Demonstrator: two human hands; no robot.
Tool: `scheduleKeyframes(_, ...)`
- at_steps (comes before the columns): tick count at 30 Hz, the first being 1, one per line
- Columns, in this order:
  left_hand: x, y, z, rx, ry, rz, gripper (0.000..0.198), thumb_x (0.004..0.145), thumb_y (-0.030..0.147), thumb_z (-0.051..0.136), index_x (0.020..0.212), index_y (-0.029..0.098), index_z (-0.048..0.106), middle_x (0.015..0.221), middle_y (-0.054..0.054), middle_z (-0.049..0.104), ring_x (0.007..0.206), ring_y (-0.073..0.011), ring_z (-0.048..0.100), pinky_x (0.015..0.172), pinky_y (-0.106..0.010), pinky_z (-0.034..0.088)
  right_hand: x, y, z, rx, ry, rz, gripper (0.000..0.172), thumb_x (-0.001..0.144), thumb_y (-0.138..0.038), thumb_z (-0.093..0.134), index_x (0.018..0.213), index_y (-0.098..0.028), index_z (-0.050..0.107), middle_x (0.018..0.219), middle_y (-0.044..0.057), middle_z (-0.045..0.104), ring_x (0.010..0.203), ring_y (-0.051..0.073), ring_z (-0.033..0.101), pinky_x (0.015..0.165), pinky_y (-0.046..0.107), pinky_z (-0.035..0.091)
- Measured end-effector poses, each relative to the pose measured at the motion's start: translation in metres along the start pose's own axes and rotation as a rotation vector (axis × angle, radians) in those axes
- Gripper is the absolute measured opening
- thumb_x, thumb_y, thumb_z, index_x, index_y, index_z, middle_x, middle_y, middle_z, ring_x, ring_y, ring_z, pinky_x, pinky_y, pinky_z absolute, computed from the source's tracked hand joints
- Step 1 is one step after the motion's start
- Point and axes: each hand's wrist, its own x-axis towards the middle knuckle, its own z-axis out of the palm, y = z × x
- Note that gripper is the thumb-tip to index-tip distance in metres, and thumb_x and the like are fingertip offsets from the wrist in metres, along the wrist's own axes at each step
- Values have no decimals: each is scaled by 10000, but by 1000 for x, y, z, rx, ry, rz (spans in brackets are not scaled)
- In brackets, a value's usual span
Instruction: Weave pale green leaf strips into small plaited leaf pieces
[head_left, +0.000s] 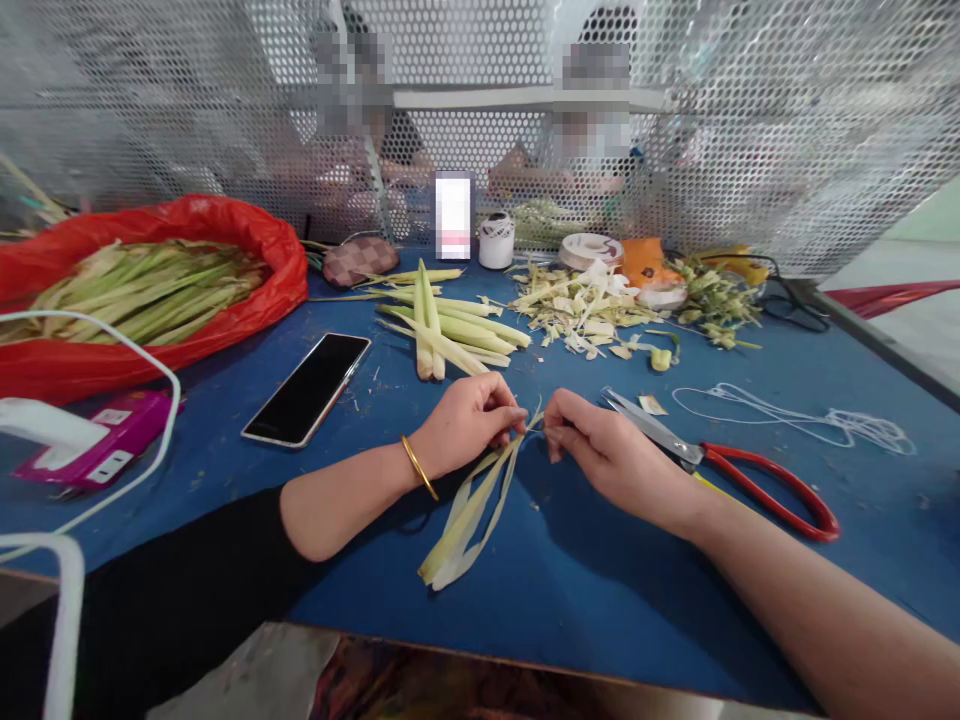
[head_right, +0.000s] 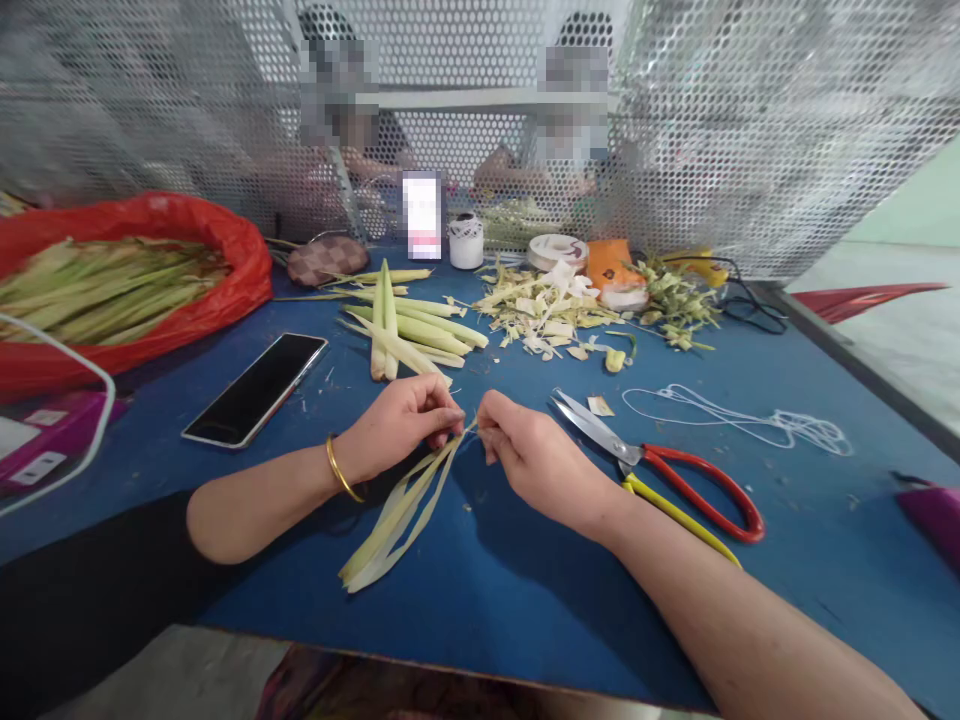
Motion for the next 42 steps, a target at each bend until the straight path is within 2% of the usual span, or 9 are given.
scheduleKeyframes(7, 0, -3, -1, -18, -21, -40, 143, 780, 206, 622, 702, 162, 511, 639, 5, 644, 501, -68, 543, 499, -193, 454, 4, 5, 1, 65, 20, -18, 177, 942, -158, 391, 792, -221, 460, 717, -15, 548, 659, 134, 520, 634, 265, 407)
scheduleKeyframes(11, -1, -1, -1, -72, -31, -89, 134, 762, 197, 651, 730, 156, 527, 630, 0, 653, 502, -79, 574, 500, -198, 469, 8, 7, 2, 178, 105, -131, 222, 919, -195, 474, 698, -213, 472, 855, 34, 546, 860, 172, 561, 740, 300, 443)
scheduleKeyframes(13, -2, 0, 0, -80, -24, -110, 108, 752, 174, 656, 745, 148, 551, 619, 1, 655, 500, -84, 584, 503, -202, 480, 8, 6, 4, 228, 112, -141, 232, 910, -202, 498, 679, -209, 487, 887, 44, 543, 933, 185, 558, 773, 306, 444)
scheduleKeyframes(19, -3, 2, 4, -69, -5, -138, 47, 750, 126, 647, 704, 117, 643, 545, 20, 623, 466, -69, 573, 507, -187, 486, 7, 5, 7, 293, 134, -81, 204, 883, -228, 552, 681, -197, 544, 940, 56, 569, 1008, 196, 550, 808, 309, 432)
scheduleKeyframes(28, -5, 6, 2, 56, -140, -79, 116, 725, 81, 611, 713, 144, 707, 604, 20, 666, 550, -86, 602, 578, -200, 491, 10, 6, 6, 313, 197, 12, 197, 848, -281, 580, 668, -202, 583, 872, 49, 607, 1061, 221, 554, 833, 337, 435)
scheduleKeyframes(33, -5, 5, 3, 69, -134, -44, 53, 721, 168, 674, 673, 150, 663, 603, 24, 654, 542, -87, 582, 552, -201, 461, 11, 5, 7, 333, 235, 26, 194, 842, -297, 574, 676, -200, 599, 908, 52, 625, 1044, 219, 567, 827, 327, 438)
scheduleKeyframes(37, -4, 5, 5, -64, -133, -97, 82, 765, 171, 643, 697, 150, 601, 572, 37, 618, 527, -72, 563, 561, -199, 468, 10, 8, 2, 216, 310, 73, 127, 850, -305, 563, 834, -207, 643, 850, 28, 634, 781, 170, 585, 690, 299, 440)
scheduleKeyframes(42, -4, 2, 3, -148, -162, -112, 86, 765, 186, 654, 733, 142, 587, 613, 30, 626, 545, -60, 552, 578, -194, 472, 6, 12, -5, -49, 140, 99, 141, 794, -338, 668, 724, -216, 682, 758, 7, 596, 658, 144, 546, 608, 276, 413)
